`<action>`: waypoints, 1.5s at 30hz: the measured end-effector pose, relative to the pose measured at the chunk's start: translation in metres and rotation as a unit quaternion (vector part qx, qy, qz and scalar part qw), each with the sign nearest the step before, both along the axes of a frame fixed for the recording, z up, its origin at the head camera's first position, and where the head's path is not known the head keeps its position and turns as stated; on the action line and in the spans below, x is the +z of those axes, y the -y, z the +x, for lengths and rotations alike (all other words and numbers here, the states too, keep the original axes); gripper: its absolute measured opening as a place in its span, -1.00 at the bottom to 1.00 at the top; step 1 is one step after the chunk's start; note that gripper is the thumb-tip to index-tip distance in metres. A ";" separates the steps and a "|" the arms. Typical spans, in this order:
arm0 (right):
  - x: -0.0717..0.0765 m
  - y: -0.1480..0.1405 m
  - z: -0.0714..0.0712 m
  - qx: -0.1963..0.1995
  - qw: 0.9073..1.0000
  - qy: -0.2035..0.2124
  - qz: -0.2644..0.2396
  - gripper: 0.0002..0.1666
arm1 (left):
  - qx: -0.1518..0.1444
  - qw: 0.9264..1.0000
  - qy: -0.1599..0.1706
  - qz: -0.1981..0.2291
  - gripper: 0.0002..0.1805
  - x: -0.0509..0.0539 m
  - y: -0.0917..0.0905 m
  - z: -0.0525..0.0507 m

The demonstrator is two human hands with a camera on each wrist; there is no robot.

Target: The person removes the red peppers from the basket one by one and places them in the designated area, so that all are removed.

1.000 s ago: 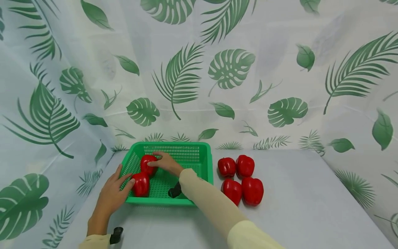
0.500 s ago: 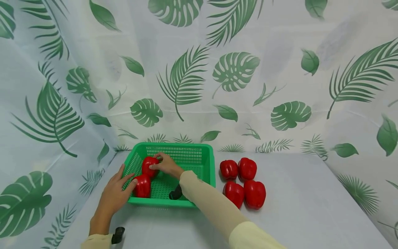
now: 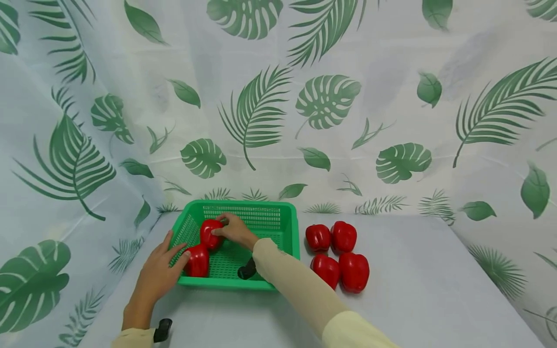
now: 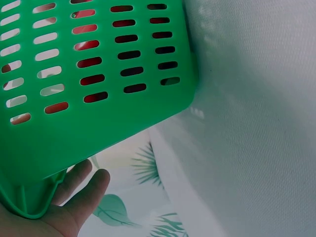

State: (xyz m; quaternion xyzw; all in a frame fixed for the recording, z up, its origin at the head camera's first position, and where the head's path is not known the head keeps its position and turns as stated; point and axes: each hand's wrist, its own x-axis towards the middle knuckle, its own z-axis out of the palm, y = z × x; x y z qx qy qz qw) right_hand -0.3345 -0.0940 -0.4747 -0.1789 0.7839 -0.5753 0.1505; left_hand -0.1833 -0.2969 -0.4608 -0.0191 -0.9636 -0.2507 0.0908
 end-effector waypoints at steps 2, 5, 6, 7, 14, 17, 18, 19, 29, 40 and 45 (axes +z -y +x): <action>0.001 0.000 -0.001 0.004 1.000 0.001 -0.005 -0.53 | 0.000 1.000 0.000 -0.001 -0.36 0.001 0.002 0.001; 0.005 -0.003 -0.002 0.009 1.000 0.001 -0.012 -0.53 | 0.000 1.000 -0.004 0.000 -0.35 0.002 0.003 0.002; 0.006 -0.005 -0.003 0.009 1.000 0.002 -0.015 -0.53 | 0.000 1.000 -0.005 0.001 -0.35 0.003 0.003 0.002; 0.007 -0.007 -0.004 0.008 1.000 0.001 -0.020 -0.54 | 0.000 1.000 -0.006 0.003 -0.34 0.003 0.003 0.002; 0.019 -0.025 -0.009 -0.007 0.999 0.007 -0.045 -0.53 | -0.011 1.000 -0.011 0.005 -0.37 0.003 0.003 0.000; 0.023 -0.032 -0.009 -0.007 0.998 0.014 -0.059 -0.50 | -0.012 1.000 -0.009 0.006 -0.37 0.003 0.002 0.000; 0.024 -0.034 -0.010 -0.008 0.998 0.017 -0.062 -0.50 | -0.013 1.000 -0.009 0.006 -0.37 0.003 0.002 0.001; 0.025 -0.036 -0.010 -0.009 0.998 0.019 -0.065 -0.50 | -0.012 1.000 -0.007 0.006 -0.37 0.003 0.002 0.001; 0.041 -0.051 -0.006 -0.014 0.998 0.020 -0.059 -0.49 | -0.013 1.000 0.002 0.004 -0.35 -0.001 0.003 0.002; 0.064 -0.076 -0.002 -0.017 0.997 0.018 -0.073 -0.46 | -0.019 1.000 -0.004 -0.002 -0.35 -0.001 0.002 0.003; 0.074 -0.086 -0.002 -0.009 0.997 0.010 -0.076 -0.45 | -0.019 1.000 0.001 -0.006 -0.35 0.000 0.003 0.003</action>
